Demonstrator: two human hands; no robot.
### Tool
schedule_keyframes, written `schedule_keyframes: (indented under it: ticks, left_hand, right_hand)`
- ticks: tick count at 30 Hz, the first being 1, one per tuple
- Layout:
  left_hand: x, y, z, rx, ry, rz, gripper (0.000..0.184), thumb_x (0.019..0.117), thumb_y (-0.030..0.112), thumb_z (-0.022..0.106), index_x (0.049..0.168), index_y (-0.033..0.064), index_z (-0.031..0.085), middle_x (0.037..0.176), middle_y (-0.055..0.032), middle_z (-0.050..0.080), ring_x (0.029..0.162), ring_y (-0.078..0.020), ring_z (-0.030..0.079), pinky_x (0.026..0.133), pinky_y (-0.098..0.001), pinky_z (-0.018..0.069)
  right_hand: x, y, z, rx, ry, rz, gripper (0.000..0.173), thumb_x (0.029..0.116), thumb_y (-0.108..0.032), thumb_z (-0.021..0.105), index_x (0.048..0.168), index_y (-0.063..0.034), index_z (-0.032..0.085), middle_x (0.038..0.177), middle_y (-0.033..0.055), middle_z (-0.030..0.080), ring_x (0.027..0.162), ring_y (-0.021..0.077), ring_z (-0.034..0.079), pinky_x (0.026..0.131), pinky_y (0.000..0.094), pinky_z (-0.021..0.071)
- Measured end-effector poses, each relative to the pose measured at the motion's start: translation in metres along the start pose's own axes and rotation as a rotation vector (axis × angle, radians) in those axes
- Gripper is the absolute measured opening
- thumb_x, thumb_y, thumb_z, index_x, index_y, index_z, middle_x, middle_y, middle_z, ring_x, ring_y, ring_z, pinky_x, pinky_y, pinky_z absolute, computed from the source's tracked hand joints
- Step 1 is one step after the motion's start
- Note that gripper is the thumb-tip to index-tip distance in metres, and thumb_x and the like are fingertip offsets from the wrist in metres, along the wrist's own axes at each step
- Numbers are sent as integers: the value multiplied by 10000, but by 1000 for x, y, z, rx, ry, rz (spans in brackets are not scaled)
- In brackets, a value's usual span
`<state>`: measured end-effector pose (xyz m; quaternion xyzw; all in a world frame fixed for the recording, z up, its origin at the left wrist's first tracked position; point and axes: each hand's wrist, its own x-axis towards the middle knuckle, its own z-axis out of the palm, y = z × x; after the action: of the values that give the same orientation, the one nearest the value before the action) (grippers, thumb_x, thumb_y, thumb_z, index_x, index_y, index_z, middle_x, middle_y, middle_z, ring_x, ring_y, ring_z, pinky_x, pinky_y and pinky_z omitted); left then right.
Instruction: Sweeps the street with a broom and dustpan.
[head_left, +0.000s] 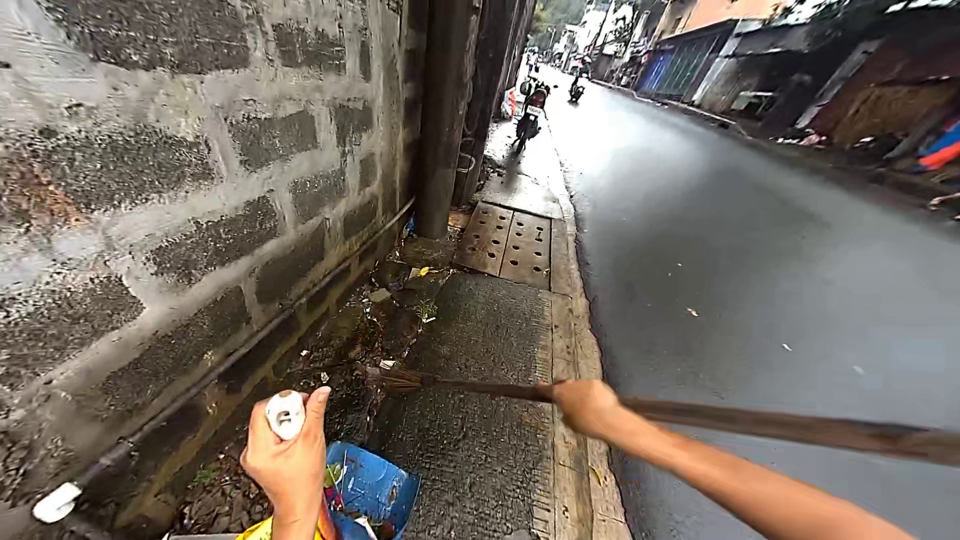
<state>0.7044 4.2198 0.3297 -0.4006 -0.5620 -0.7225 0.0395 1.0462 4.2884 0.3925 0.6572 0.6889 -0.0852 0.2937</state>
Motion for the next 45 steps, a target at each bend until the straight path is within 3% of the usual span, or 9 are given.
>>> schedule_keyframes:
  ticks: [8,17,23,26,34,38,41,43,45]
  left_hand:
    - [-2,2,-10,-11,16,22,431,835,187,804,982,-170,611,807,-78,639,756,134,551,724,-37,430]
    - [-1,-2,-22,-8,37,47,452,853,210,799,991,-177,609,826,-98,647,772,114,566,744,-45,439]
    - [-12,-13,-34,3,-13,13,419,871,220,812,1017,-120,616,853,-114,651,746,-41,624,729,-196,527]
    - [-15,-19,-35,-102,11,31,356,867,193,821,1014,-59,616,859,-33,658,719,9,627,670,-175,551]
    - [-19,-12,-37,-146,17,103,316,868,145,817,1000,-47,605,857,-29,653,780,9,629,735,-155,538]
    - [-12,-17,-38,-147,9,95,334,865,163,824,998,-52,605,847,-30,660,762,-6,637,711,-179,548]
    - [-8,-17,-33,-155,5,91,330,875,155,812,1008,-60,601,844,-33,658,756,-18,642,686,-189,551]
    - [-8,-15,-28,-155,-5,106,328,874,147,812,1009,-68,605,838,-46,664,768,-23,646,710,-192,549]
    - [-11,-13,-25,-149,-23,111,339,869,154,820,1015,-70,611,834,-54,675,770,-31,656,718,-197,555]
  right_hand:
    - [-114,74,-53,-74,177,113,581,967,-141,653,1511,-313,546,1303,187,685,1115,474,666,869,683,506]
    - [-35,19,17,-98,-61,135,423,968,-101,629,1378,-8,582,1346,291,613,1221,495,605,944,669,484]
    - [-23,53,0,-61,136,85,370,1016,-213,620,1378,-144,644,1182,328,682,1107,590,627,863,778,460]
    - [2,28,-2,-44,233,79,431,1012,-178,617,1443,-181,607,1106,353,687,1013,610,642,754,768,470]
    - [68,-92,53,-113,63,-60,638,934,-47,652,1539,-157,480,1316,310,625,1111,569,633,804,750,499]
    - [-34,-6,-4,-216,194,-166,535,956,-145,692,1449,-328,594,999,272,717,826,544,678,606,729,488]
    - [-74,72,-37,-80,330,-283,558,921,-35,729,1440,-212,625,1117,275,719,972,559,674,772,796,485]
    - [-82,74,-33,-26,375,-260,549,923,2,715,1440,-156,621,1175,296,701,1031,581,656,829,811,463]
    - [-74,43,-19,-53,399,-156,497,953,-77,705,1431,-190,630,1052,352,695,931,639,640,702,826,438]
